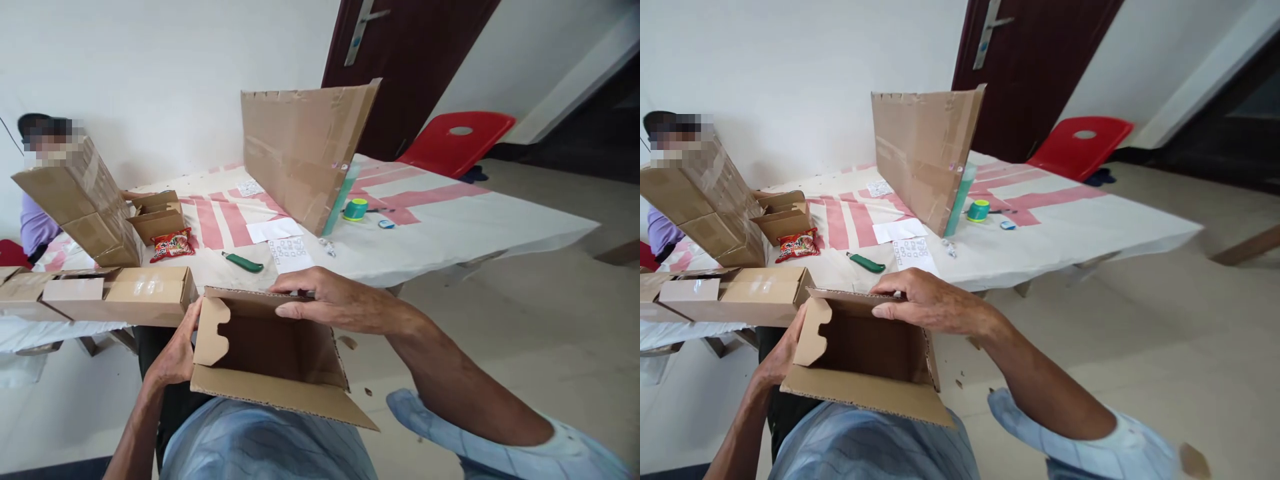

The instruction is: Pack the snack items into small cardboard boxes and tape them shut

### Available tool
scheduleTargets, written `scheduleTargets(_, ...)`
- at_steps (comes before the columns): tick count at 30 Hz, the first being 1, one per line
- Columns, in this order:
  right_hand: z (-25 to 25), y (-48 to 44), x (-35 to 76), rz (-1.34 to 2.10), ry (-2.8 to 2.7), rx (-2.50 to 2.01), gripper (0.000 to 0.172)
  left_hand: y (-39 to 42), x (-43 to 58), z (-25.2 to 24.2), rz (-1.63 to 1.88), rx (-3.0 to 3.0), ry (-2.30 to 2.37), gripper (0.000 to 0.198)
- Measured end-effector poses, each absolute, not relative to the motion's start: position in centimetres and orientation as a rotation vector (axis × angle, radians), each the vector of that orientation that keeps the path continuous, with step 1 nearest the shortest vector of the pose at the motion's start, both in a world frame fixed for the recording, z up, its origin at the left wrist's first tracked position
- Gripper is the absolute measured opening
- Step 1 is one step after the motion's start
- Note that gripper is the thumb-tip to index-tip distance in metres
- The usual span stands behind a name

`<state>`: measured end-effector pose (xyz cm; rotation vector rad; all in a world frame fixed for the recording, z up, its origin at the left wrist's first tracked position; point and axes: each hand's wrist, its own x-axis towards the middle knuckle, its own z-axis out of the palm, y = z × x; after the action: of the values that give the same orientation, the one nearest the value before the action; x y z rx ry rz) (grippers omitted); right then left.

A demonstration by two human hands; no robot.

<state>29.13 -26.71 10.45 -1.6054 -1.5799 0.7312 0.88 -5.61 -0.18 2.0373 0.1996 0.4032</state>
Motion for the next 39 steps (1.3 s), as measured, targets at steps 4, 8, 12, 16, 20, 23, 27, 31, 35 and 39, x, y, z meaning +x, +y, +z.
scheduleTargets(4,10.0,-25.4,29.0,0.804,-1.628,-1.559,0.031,-6.5,-0.2,0.2,0.404,2.035,0.217,0.126)
scheduleTargets(8,9.0,-24.8,28.7,0.835,-1.635,-1.531,0.035,-6.9,-1.0,-0.5,0.394,2.084,0.226,0.122)
scheduleTargets(12,7.5,-24.8,28.6,0.894,-1.604,-1.503,0.034,-7.4,-1.1,-2.3,0.312,2.183,0.241,0.123)
scheduleTargets(16,5.4,-25.2,28.2,0.854,-1.527,-1.476,0.037,-7.5,-0.9,-3.7,0.244,2.213,0.223,0.128)
scheduleTargets(20,3.5,-25.7,27.6,0.793,-1.42,-1.428,0.032,-7.1,-1.3,-3.4,0.105,2.121,0.197,0.144)
scheduleTargets(23,2.4,-25.9,27.1,0.767,-1.363,-1.409,0.027,-6.7,-1.4,-2.4,0.081,2.005,0.219,0.155)
scheduleTargets(27,1.5,-26.2,27.0,0.76,-1.302,-1.404,0.024,-6.7,0.0,-1.5,0.202,1.853,0.145,0.147)
scheduleTargets(31,0.7,-26.5,27.4,0.817,-1.277,-1.368,0.031,-7.9,2.4,-1.5,0.353,1.741,0.198,0.08)
scheduleTargets(35,0.1,-27.0,27.7,0.871,-1.27,-1.313,0.04,-9.3,4.5,-1.5,0.471,1.849,0.284,0.031)
scheduleTargets(39,-0.2,-27.5,27.9,0.89,-1.289,-1.26,0.04,-9.8,5.6,-0.9,0.546,1.899,0.222,0.019)
